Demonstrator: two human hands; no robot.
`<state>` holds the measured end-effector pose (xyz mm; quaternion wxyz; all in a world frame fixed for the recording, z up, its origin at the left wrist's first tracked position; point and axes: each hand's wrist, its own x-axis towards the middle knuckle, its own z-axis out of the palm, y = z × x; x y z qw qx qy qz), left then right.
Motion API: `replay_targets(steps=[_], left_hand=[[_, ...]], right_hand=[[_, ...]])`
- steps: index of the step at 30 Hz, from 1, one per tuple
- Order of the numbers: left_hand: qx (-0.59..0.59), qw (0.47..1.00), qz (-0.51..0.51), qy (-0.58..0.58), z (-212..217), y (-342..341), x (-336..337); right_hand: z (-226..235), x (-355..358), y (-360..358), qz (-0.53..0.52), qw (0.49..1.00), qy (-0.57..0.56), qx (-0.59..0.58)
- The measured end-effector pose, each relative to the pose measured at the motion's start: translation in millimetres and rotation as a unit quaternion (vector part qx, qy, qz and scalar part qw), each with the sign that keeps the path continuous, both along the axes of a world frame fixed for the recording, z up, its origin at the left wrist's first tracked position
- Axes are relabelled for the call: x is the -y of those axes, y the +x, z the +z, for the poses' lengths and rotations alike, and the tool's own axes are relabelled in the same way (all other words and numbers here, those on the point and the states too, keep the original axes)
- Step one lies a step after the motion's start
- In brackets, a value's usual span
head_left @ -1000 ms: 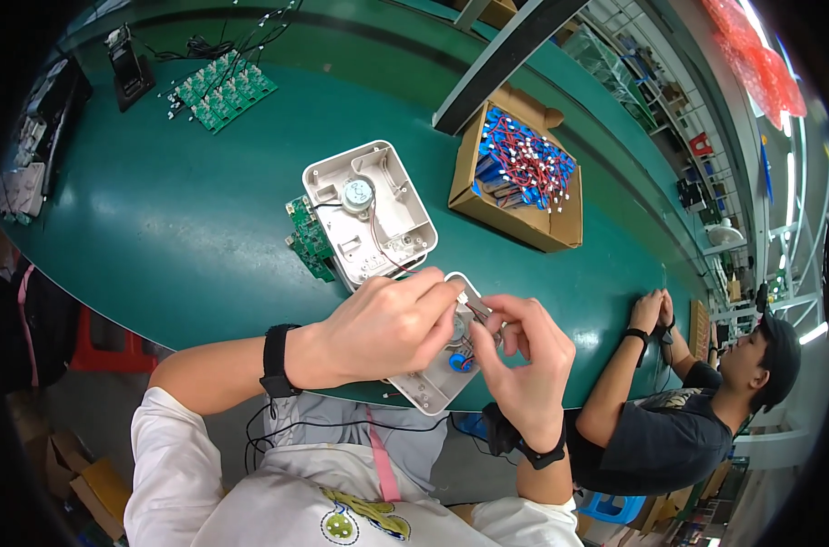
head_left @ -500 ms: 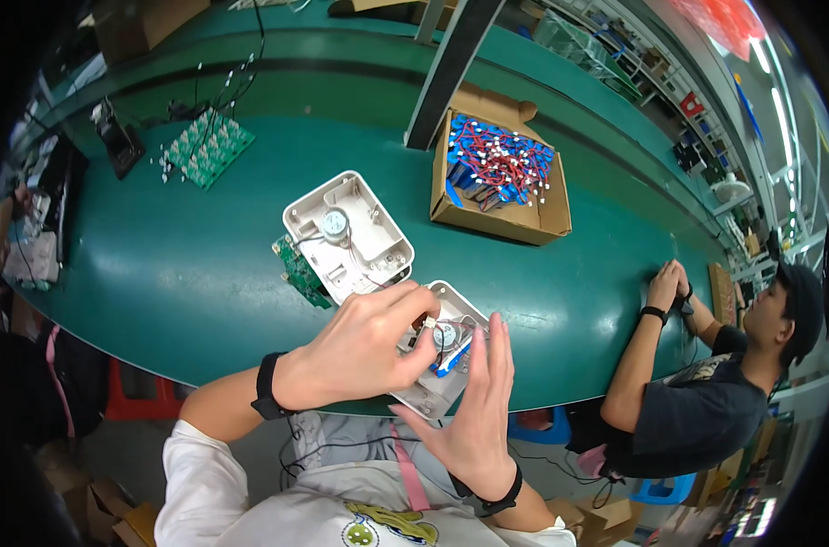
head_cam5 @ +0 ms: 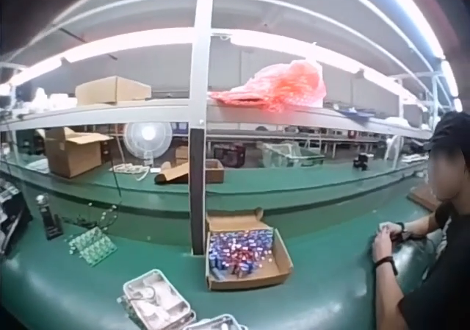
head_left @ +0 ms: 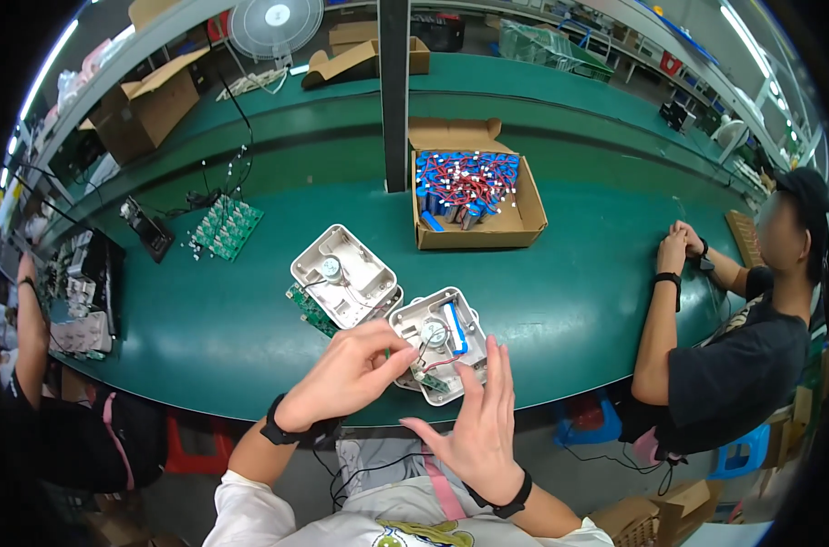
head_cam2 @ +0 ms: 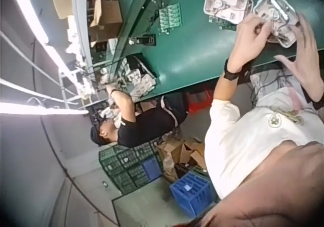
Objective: The person retrieves a circuit board from a shelf, picks up a bundle of wires, and plugs individual wires into the board. After setting the board aside, they place two plastic housings on the table and install a circuit board, a battery, and a motor into one housing.
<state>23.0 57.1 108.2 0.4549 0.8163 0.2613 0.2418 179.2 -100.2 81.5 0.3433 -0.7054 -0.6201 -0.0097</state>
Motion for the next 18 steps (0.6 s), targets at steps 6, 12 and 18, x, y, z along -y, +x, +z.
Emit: replay_targets(steps=[6, 12, 18], left_hand=[[0.005, 0.989, 0.146, 0.004, -3.4, -24.9, 41.9], [-0.022, 0.972, 0.233, 0.019, -60.0, -42.9, 75.0], [-0.021, 0.959, 0.265, -0.100, -58.4, -2.3, 64.0]], right_hand=[[-24.0, -8.1, 18.1, -0.021, 0.994, 0.086, -0.058], [-16.3, 7.7, 59.3, -0.004, 0.985, 0.160, -0.062], [-47.5, 39.2, 143.3, -0.097, 0.989, 0.107, -0.040]])
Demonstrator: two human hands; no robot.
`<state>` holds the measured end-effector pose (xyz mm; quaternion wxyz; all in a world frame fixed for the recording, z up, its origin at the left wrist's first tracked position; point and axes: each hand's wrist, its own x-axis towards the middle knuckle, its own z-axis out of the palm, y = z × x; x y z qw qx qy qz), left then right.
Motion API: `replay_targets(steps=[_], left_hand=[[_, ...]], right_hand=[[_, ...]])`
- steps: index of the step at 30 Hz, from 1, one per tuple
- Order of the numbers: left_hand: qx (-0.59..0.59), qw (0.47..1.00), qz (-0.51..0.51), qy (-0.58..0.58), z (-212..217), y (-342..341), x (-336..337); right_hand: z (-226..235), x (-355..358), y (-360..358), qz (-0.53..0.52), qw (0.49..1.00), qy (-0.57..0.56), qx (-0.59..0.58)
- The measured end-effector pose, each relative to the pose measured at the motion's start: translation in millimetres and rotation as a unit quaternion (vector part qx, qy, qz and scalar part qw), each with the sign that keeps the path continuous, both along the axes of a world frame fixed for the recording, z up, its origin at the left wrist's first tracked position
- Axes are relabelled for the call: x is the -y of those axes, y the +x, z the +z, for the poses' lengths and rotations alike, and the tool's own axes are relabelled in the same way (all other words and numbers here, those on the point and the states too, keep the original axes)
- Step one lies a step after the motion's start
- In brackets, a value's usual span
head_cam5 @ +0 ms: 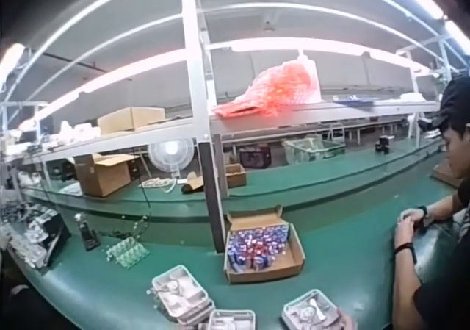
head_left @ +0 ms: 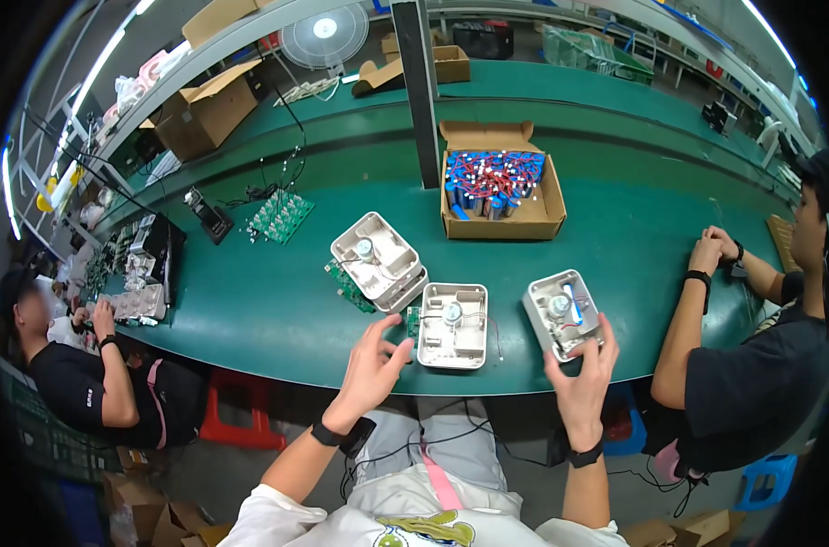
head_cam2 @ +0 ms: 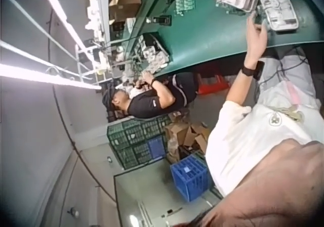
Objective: The person retrieves a circuit board from a shelf, picks up a bundle of wires, and plugs individual wires into the board. After setting the board aside, they place two plastic housings on the table and install a circuit board, a battery, and a motor into one housing.
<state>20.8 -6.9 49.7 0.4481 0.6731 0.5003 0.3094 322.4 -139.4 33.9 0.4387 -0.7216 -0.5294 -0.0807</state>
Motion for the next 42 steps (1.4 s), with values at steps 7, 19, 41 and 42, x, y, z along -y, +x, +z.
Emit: replay_targets(steps=[7, 19, 41, 42], left_hand=[[0.117, 0.993, 0.027, -0.007, -44.7, 20.2, -23.6], [0.196, 0.979, 0.011, -0.049, -52.9, 21.4, -33.2], [0.165, 0.986, -0.014, 0.003, -57.8, 24.7, -25.0], [0.170, 0.985, -0.012, -0.005, -56.6, 25.5, -25.0]], right_hand=[[-1.0, -19.9, 34.0, -0.032, 0.999, -0.033, 0.012], [24.4, -60.7, -10.2, 0.353, 0.931, -0.022, 0.088], [59.4, -101.8, -62.4, 0.339, 0.719, -0.064, -0.603], [59.4, -101.9, -64.0, 0.333, 0.721, -0.072, -0.603]])
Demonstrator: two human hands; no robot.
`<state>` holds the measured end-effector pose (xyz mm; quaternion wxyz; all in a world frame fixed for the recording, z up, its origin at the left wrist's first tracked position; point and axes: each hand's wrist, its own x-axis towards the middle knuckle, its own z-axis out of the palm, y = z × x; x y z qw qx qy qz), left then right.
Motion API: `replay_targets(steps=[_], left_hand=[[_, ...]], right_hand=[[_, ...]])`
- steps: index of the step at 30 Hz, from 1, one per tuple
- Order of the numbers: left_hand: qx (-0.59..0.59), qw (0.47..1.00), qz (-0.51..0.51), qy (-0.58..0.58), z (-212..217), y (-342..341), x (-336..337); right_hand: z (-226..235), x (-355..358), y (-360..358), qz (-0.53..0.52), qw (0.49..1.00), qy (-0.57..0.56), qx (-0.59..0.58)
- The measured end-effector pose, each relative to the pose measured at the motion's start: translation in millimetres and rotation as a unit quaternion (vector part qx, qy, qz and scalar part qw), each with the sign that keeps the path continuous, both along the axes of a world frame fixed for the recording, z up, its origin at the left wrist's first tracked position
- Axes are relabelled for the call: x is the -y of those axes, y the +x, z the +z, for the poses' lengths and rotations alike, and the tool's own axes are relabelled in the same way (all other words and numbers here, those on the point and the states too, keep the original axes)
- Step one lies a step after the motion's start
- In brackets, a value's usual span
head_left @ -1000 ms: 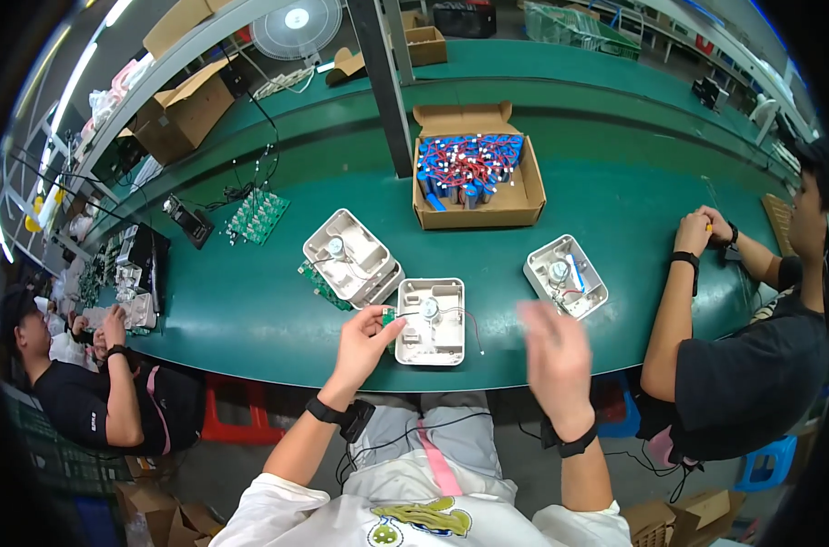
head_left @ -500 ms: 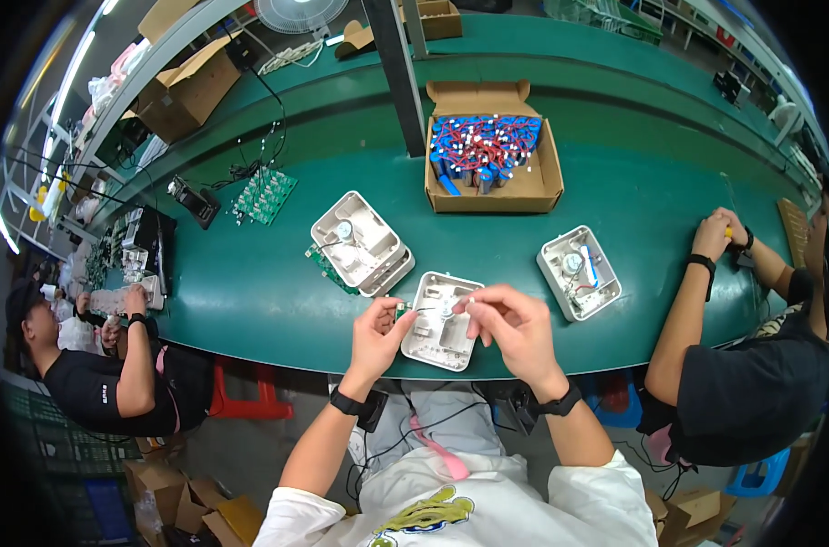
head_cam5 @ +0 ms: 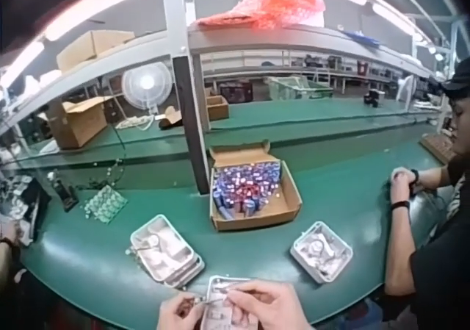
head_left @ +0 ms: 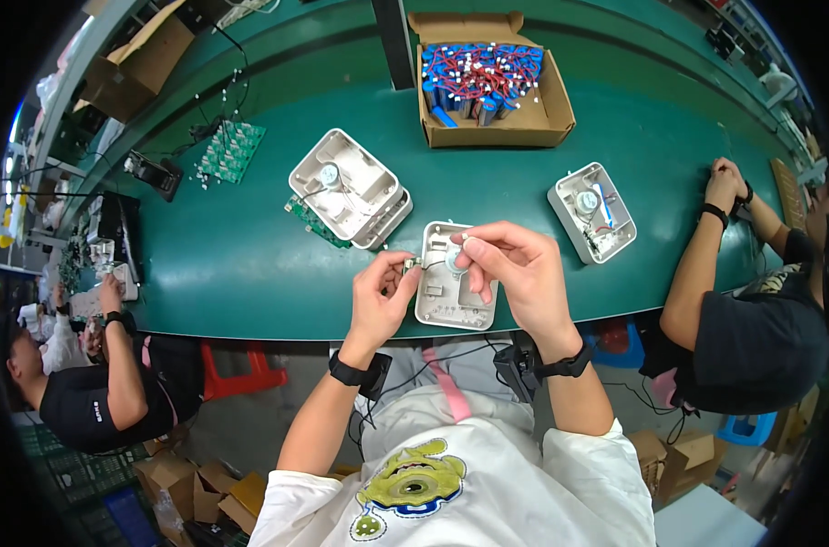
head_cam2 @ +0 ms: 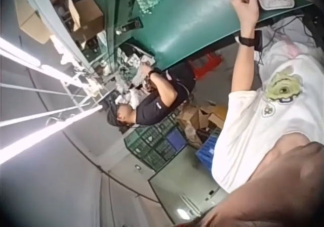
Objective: The person retrieves a circuit board from a shelf, picks up a bundle of wires, and plugs individual wires into the board. After setting the board aside, they place two plastic housings on the table and install a circuit board, a battery, and a motor into one housing.
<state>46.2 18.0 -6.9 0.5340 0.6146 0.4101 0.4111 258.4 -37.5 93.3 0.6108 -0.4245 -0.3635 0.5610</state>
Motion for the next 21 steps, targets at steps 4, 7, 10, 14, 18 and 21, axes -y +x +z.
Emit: replay_targets(steps=[4, 7, 10, 14, 18, 21], left_hand=[[0.004, 1.000, 0.002, 0.012, 5.8, -0.6, 1.0], [-0.010, 1.000, -0.005, 0.024, 8.3, -1.3, -0.1], [-0.010, 1.000, -0.008, 0.018, 6.7, -1.3, -1.9], [-0.012, 1.000, -0.011, 0.017, 12.0, -1.2, -2.3], [-0.018, 1.000, -0.009, 0.022, 8.5, -2.2, -2.0], [-0.021, 0.999, -0.009, 0.025, 6.8, -1.2, -2.2]], right_hand=[[-0.7, 0.0, -8.6, 0.011, 1.000, -0.008, 0.015], [2.2, 2.3, -12.7, 0.032, 0.999, -0.034, 0.000], [0.2, 7.8, -19.9, 0.017, 0.999, -0.024, 0.021], [-0.6, 10.6, -28.5, -0.075, 0.989, 0.044, 0.122], [-12.7, 10.0, -25.9, -0.154, 0.945, 0.147, 0.248], [-12.8, 2.8, -25.1, -0.168, 0.933, 0.175, 0.266]])
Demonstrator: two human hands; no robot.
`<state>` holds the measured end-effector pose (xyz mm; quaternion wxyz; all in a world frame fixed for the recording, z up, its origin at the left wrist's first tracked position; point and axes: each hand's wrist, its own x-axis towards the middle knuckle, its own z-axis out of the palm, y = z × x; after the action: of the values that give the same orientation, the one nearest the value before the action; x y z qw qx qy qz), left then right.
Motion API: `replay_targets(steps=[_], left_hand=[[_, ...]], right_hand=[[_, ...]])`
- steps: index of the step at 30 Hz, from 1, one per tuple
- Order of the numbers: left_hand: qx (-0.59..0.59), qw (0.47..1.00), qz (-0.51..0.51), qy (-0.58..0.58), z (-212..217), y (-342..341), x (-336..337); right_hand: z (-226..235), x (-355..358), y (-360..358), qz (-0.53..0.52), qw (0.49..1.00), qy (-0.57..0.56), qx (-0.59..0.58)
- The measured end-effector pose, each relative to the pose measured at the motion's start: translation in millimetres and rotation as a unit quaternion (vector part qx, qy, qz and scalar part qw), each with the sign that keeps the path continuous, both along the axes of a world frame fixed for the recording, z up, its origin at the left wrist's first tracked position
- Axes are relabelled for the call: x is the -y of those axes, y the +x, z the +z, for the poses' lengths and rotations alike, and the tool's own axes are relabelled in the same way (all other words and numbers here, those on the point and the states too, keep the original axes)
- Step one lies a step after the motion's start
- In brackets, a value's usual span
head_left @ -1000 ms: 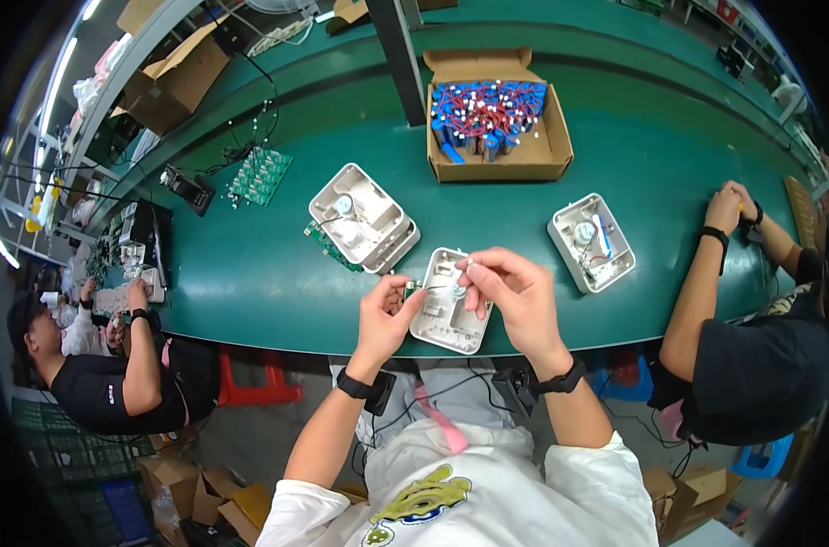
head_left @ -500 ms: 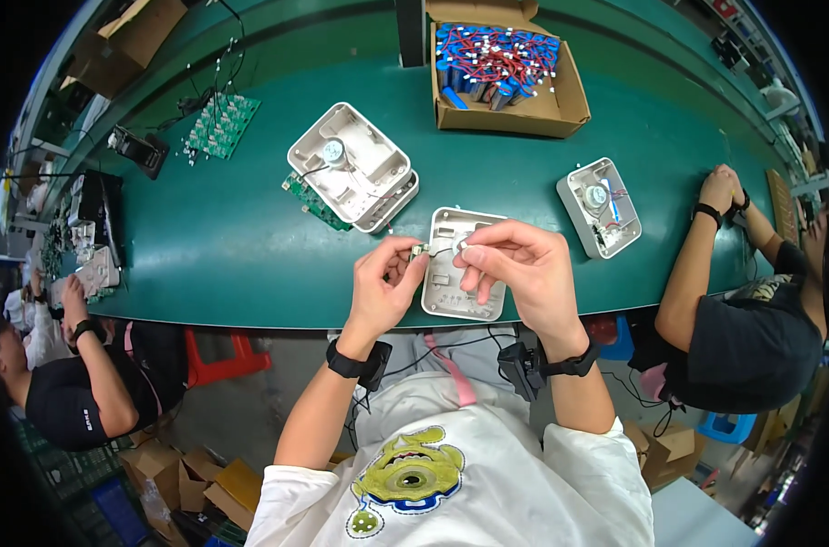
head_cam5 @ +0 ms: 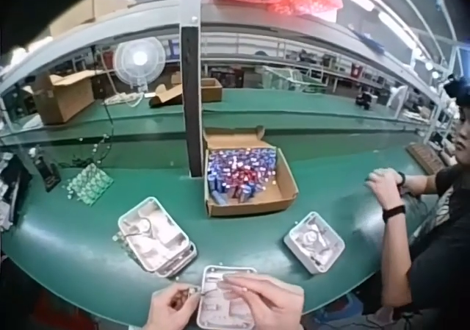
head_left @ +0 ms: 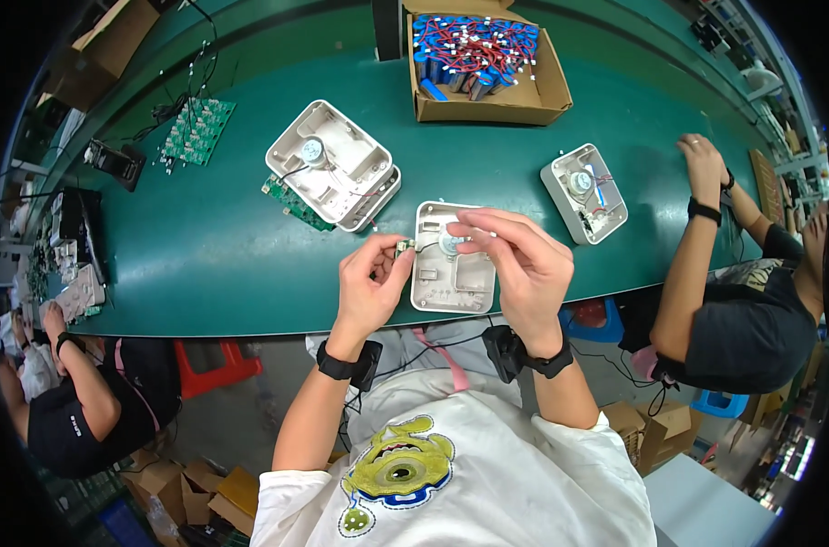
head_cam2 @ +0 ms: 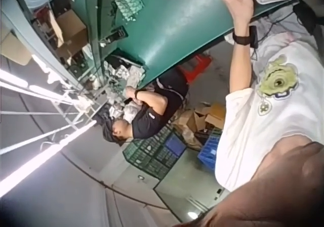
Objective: The person retrieves a circuit board from a shelf, picks up a bundle of wires, and plugs individual wires into the board. After setting the board aside, they place two plastic housings on the table and install a circuit board, a battery, and a motor into one housing.
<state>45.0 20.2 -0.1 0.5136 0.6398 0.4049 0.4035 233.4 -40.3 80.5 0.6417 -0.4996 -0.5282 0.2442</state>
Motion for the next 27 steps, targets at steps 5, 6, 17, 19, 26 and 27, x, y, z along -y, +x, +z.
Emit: replay_targets(steps=[5, 6, 17, 19, 26, 27], left_hand=[[-0.003, 1.000, -0.002, -0.001, 2.1, -0.5, -0.9], [-0.005, 1.000, -0.005, -0.003, 2.9, -0.4, -0.4], [-0.004, 1.000, 0.007, -0.001, 5.6, -0.9, 1.8], [-0.004, 1.000, 0.008, -0.003, 5.4, -1.7, 0.9], [-0.007, 1.000, 0.014, 0.014, 6.6, 0.5, 0.9], [-0.009, 1.000, 0.017, 0.011, 6.0, -0.3, 1.0]], right_hand=[[9.8, -8.1, 1.1, 0.047, 0.988, -0.079, -0.121], [11.3, -8.5, 2.1, 0.061, 0.979, -0.113, -0.158], [8.7, -18.3, 12.1, 0.179, 0.932, -0.204, -0.241], [8.8, -18.9, 9.7, 0.187, 0.929, -0.218, -0.233], [-18.0, -24.4, -0.1, 0.017, 0.960, -0.051, 0.274], [-18.0, -23.7, -2.2, 0.020, 0.961, -0.053, 0.272]])
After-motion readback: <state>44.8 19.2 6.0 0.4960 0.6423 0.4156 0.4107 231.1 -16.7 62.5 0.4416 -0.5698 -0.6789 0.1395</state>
